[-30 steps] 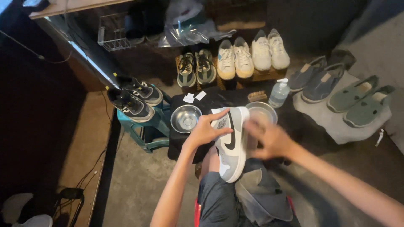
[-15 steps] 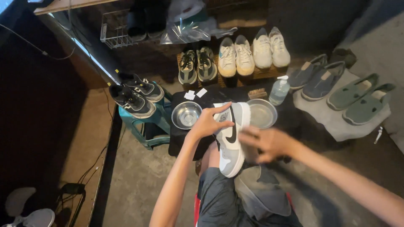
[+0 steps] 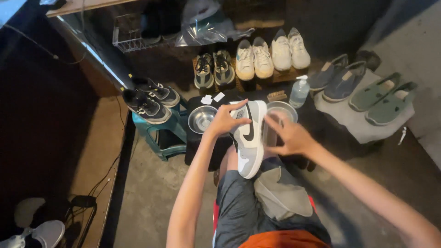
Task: A person is cleaning a white sneaker using a brush, a bowl of water, and a cloth.
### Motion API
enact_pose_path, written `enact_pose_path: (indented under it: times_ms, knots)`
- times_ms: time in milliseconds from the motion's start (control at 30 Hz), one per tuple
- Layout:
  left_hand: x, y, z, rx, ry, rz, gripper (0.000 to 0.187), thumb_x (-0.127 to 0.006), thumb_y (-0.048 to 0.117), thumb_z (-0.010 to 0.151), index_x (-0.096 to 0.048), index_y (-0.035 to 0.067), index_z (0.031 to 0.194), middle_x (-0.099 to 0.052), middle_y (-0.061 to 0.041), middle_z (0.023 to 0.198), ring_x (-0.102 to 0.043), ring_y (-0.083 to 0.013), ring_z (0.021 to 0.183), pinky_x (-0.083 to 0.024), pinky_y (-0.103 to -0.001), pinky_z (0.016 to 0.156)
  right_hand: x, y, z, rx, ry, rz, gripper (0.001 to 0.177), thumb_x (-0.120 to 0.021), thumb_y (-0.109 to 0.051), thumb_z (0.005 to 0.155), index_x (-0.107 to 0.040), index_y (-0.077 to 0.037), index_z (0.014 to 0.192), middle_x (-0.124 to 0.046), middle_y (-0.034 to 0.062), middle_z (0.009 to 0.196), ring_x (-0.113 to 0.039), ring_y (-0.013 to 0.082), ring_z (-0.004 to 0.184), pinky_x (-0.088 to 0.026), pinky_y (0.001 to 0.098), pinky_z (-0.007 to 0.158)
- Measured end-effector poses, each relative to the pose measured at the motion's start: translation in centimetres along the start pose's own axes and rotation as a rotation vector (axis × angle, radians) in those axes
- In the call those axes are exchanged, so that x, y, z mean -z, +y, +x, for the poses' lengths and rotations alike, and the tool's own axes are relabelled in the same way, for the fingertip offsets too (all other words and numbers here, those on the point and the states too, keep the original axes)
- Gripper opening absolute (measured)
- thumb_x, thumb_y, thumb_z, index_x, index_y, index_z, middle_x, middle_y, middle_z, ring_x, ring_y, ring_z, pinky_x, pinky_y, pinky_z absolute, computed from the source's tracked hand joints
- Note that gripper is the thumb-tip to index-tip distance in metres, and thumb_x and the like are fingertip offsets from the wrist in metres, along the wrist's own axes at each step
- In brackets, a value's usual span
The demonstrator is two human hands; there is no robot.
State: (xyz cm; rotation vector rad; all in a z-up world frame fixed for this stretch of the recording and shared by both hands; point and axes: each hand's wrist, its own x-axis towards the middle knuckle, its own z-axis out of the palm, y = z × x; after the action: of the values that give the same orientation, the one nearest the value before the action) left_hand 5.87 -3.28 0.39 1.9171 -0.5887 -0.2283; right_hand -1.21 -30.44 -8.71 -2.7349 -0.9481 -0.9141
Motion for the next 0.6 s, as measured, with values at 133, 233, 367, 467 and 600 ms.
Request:
enact_pose_path:
  times_ms: [133, 233, 367, 467, 600]
  knots:
    - [0.0, -1.7, 0.6, 0.002, 0.035, 0.021, 0.079, -0.097, 0.031, 0.069, -0.063, 0.022, 0.140, -0.064, -0.014, 0.139, -0.051, -0.0360, 0.139, -0.037, -0.047, 0.119, -2.3, -3.4, -4.5, 0.152, -0.212, 0.349, 0.120, -0.084, -0.064, 0.057, -0.035, -0.025, 0.159, -0.045, 0.0266, 0.145, -0.076, 0.0406, 0.081, -0.064, 0.0496, 0.074]
    - [0.2, -1.6, 0.7, -0.002, 0.027, 0.021, 0.079, -0.097, 0.031, 0.068, -0.064, 0.024, 0.139, -0.065, -0.013, 0.139, -0.051, -0.0356, 0.139, -0.037, -0.047, 0.120, -1.4, -2.9, -3.2, 0.321, -0.057, 0.332, 0.089, -0.034, -0.076, 0.093, -0.047, -0.014, 0.155, -0.054, 0.0285, 0.142, -0.076, 0.0342, 0.089, -0.061, 0.0415, 0.076]
    - [0.2, -1.4, 0.7, 0.014, 0.024, 0.007, 0.079, -0.098, 0.031, 0.067, -0.065, 0.023, 0.138, -0.065, -0.015, 0.138, -0.051, -0.0363, 0.138, -0.037, -0.047, 0.119, -0.7, -3.1, -2.5, -0.092, -0.058, 0.177, 0.114, -0.075, -0.076, 0.067, -0.034, -0.027, 0.161, -0.048, 0.0209, 0.147, -0.076, 0.0352, 0.076, -0.063, 0.0463, 0.072]
    - [0.1, -0.9, 0.5, 0.027, 0.012, 0.006, 0.079, -0.098, 0.032, 0.067, -0.064, 0.023, 0.138, -0.064, -0.014, 0.140, -0.050, -0.0353, 0.139, -0.037, -0.047, 0.120, -2.8, -5.5, -5.8, 0.089, -0.072, 0.280, 0.097, -0.063, -0.071, 0.078, -0.040, -0.023, 0.158, -0.047, 0.0225, 0.148, -0.075, 0.0352, 0.090, -0.062, 0.0432, 0.077]
    - [0.1, -1.3, 0.8, 0.049, 0.013, 0.015, 0.080, -0.098, 0.033, 0.067, -0.063, 0.023, 0.139, -0.063, -0.012, 0.141, -0.050, -0.0334, 0.140, -0.036, -0.046, 0.121, -3.6, -3.6, -5.5, 0.215, -0.035, 0.337, 0.099, -0.064, -0.076, 0.074, -0.049, -0.018, 0.153, -0.055, 0.0225, 0.141, -0.073, 0.0355, 0.103, -0.062, 0.0424, 0.078]
